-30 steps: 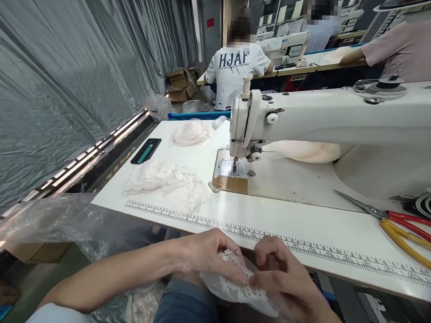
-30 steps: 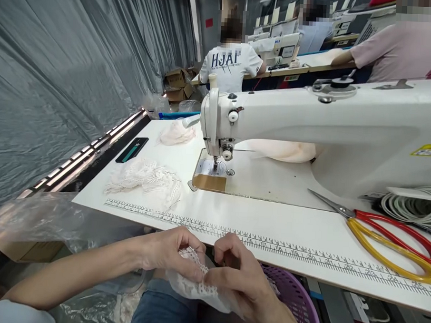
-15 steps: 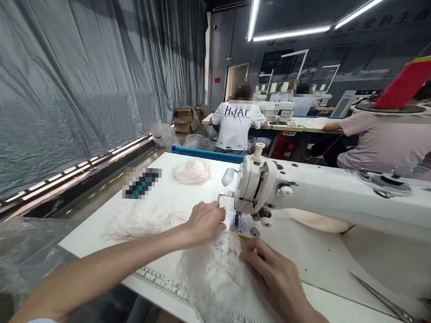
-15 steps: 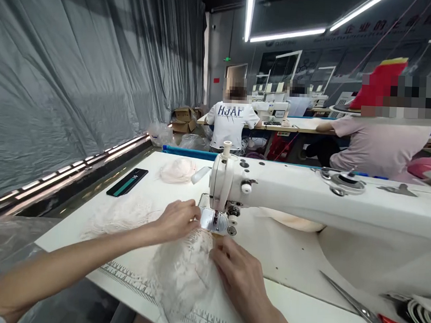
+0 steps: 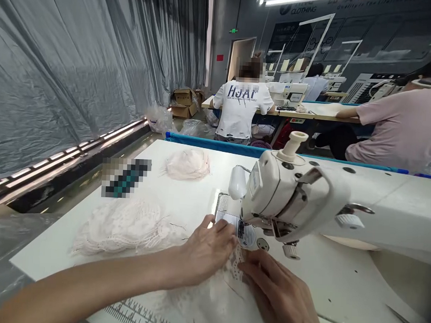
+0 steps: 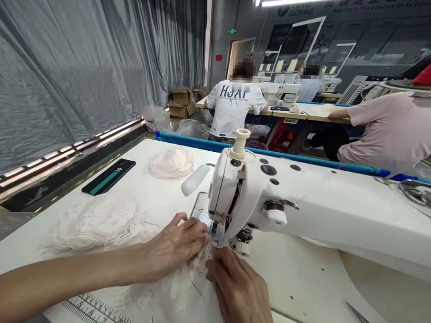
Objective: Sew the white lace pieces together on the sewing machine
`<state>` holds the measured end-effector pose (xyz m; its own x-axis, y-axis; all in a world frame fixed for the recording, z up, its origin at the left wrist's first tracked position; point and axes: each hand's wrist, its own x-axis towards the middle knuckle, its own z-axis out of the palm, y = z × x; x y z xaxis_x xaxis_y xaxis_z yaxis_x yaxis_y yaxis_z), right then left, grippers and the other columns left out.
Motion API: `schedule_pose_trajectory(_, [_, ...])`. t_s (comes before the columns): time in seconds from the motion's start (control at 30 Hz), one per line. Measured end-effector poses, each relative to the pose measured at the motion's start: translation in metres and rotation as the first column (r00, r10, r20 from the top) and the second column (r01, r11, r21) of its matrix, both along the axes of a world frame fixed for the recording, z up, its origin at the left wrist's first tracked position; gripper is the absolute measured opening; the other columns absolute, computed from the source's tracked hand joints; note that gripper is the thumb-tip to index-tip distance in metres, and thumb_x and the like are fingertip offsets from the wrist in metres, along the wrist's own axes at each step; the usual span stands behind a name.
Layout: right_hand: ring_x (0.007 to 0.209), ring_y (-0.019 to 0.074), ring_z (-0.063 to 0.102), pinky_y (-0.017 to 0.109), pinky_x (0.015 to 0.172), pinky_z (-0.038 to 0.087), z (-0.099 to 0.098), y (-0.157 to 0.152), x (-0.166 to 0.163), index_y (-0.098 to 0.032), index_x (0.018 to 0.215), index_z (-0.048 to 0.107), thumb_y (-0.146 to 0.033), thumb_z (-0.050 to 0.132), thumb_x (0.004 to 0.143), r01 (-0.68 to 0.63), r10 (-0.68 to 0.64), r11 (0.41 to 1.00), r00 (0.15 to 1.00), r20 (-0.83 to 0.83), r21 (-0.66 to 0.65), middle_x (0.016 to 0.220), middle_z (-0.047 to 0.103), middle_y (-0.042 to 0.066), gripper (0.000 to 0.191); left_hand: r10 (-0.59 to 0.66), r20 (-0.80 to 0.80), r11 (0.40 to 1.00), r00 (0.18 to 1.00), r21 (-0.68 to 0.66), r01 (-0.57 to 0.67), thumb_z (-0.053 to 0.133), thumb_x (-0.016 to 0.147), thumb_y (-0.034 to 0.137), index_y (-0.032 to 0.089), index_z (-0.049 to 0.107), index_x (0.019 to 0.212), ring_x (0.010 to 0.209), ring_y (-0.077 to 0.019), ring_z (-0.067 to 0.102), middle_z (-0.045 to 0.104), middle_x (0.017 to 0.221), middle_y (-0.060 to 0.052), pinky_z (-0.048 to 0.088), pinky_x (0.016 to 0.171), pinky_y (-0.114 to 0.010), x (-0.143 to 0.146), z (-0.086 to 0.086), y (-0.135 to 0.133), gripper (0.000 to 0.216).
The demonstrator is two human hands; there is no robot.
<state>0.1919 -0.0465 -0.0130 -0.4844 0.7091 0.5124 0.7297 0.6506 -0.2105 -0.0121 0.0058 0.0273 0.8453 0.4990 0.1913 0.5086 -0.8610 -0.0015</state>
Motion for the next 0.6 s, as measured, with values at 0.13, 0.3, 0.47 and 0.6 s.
schedule_pose_trajectory(0.13, [0.056,0.0110,0.057,0.021,0.052,0.042,-0.008,0.008,0.006,-0.022,0.101,0.064,-0.014,0.036,0.093,0.057,-0.067,0.995,0.991,0.113,0.085,0.082,0.063,0.004,0.030,0.018,-0.089,1.000,0.996,-0.002,-0.018,0.050,0.080,0.005,0.008,0.042,0.119,0.101,-0.0227,0.043,0.049,0.110,-0.012,0.029,0.079,-0.036,0.004,0.000,0.015,0.040])
schedule_pose_trajectory(0.3, [0.059,0.0143,0.058,0.022,0.046,0.037,-0.015,0.013,0.011,-0.025,0.106,0.064,-0.019,0.034,0.095,0.145,-0.184,0.970,0.963,0.199,0.198,0.077,0.062,0.003,0.033,0.042,-0.191,0.992,0.981,-0.106,-0.063,0.049,0.081,0.007,0.010,0.044,0.113,0.103,-0.0212,0.041,0.047,0.112,-0.011,0.029,0.079,-0.035,0.013,0.007,0.033,0.033])
schedule_pose_trajectory(0.47, [0.063,0.0162,0.059,0.021,0.043,0.034,-0.015,0.015,0.014,-0.025,0.115,0.061,-0.021,0.032,0.096,0.153,-0.212,0.965,0.934,0.288,0.213,0.078,0.061,0.005,0.035,0.072,-0.224,0.979,0.972,-0.170,-0.112,0.051,0.076,0.005,0.014,0.049,0.101,0.102,-0.0206,0.042,0.046,0.110,-0.009,0.029,0.081,-0.033,0.019,0.011,0.041,0.027])
schedule_pose_trajectory(0.6, [0.066,0.0170,0.060,0.021,0.045,0.036,-0.017,0.014,0.015,-0.024,0.120,0.058,-0.018,0.034,0.094,0.160,-0.224,0.962,0.924,0.310,0.221,0.079,0.061,0.006,0.036,0.084,-0.236,0.975,0.968,-0.179,-0.128,0.049,0.078,0.005,0.015,0.050,0.091,0.104,-0.0201,0.042,0.047,0.109,-0.009,0.029,0.083,-0.034,0.020,0.011,0.044,0.016])
